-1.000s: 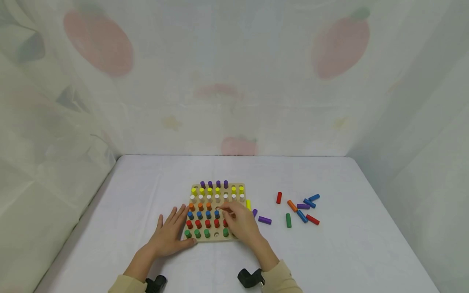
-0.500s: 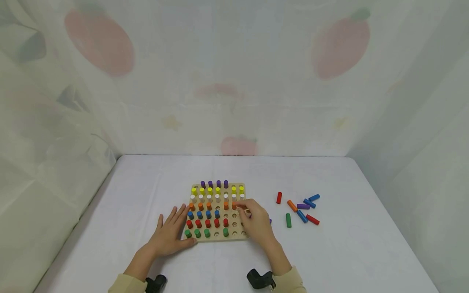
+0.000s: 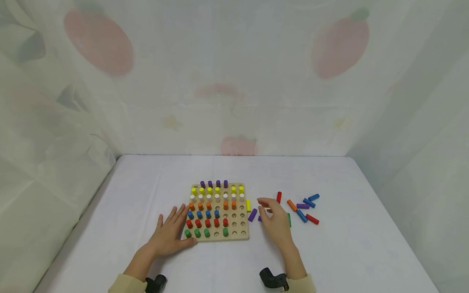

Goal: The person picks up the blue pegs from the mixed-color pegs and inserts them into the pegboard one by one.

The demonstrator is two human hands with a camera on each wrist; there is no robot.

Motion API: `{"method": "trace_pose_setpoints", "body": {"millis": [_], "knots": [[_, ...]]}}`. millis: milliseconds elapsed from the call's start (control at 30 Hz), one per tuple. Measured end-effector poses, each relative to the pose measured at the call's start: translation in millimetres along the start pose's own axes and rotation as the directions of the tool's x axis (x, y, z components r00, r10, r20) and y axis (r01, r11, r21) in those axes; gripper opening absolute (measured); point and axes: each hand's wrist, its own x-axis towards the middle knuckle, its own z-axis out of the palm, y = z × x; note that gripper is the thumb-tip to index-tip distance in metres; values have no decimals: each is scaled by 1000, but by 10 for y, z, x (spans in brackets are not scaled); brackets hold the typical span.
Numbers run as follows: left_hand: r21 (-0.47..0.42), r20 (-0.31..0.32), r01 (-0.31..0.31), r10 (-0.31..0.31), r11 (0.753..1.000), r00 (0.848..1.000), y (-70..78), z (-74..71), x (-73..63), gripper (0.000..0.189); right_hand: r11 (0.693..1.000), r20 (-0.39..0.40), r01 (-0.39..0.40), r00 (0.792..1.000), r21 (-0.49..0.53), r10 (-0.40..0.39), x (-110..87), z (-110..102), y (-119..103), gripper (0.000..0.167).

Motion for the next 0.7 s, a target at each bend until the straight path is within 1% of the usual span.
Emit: {"method": "trace_pose_setpoints", "body": {"millis": [67,133,300,400,700], "knots": [[-3,-1,0,0,1000,1000,-3,5,2,103,1000,-8,-26,1000,-7,26,-4,-49,33,24],[-6,5,6,-6,1000,1000,-6,12,4,103,999,-24,-30,999,-9,30,-9,-95,70,26],[-11,16,16,-16,1000,1000,-30,40,10,104,1000,-92,-10,996,-18,8,-21,-208,177,30],[-12,13,14,-14,1000,1000,-41,48,11,104,999,-124,-16,992,-32,12,-28,-272,248,33],[-5,12,18,-18,1000,1000,-53,58,21,104,987,-155,-147,979,-60,136,-68,-446,433,35]]}}
